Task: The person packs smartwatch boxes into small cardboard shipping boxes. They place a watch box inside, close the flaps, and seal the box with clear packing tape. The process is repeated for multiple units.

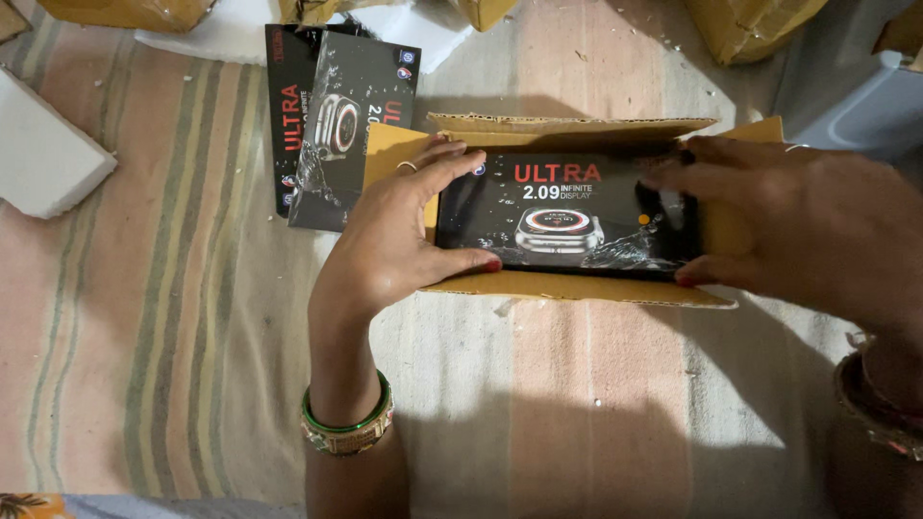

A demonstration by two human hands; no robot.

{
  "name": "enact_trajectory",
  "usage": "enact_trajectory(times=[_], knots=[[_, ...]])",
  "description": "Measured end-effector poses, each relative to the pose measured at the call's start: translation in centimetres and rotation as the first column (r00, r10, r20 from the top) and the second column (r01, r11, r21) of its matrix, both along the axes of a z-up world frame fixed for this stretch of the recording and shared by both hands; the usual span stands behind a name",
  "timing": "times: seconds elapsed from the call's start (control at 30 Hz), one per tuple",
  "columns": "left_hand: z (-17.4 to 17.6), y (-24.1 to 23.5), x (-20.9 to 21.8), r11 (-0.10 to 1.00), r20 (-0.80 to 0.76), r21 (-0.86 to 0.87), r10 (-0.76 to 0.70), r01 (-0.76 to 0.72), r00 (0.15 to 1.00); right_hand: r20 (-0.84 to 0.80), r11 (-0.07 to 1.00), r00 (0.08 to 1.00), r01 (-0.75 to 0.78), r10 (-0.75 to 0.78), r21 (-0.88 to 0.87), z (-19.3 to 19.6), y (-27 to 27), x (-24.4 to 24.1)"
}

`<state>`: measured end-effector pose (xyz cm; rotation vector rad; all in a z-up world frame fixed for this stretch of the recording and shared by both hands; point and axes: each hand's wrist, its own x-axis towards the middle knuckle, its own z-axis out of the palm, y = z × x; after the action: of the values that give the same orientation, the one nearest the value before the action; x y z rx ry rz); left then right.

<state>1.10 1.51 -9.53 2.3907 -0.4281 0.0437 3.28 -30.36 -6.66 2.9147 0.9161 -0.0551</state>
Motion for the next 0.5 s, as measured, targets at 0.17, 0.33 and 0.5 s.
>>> enact_trajectory(times=[0.17, 0.33, 0.5], knots=[[0.1, 0.0, -0.2, 0.999, -0.003, -0.034, 0.002, -0.002, 1.000, -0.317, 0.992, 0.942, 0.122, -0.106, 0.030, -0.3, 0.5, 1.7], [0.0, -0.1, 0.0, 0.999, -0.009, -0.005, 0.036, -0.036, 0.999, -0.161, 0.976, 0.985, -0.019, 0.055, 0.217, 0.0, 1.2, 1.2], [-0.3, -0.3, 0.1, 0.997, -0.016, 0.025, 0.067, -0.066, 0.998, -0.191, 0.988, 0.970, 0.153, -0.150, -0.001, 0.5, 2.9, -0.2]])
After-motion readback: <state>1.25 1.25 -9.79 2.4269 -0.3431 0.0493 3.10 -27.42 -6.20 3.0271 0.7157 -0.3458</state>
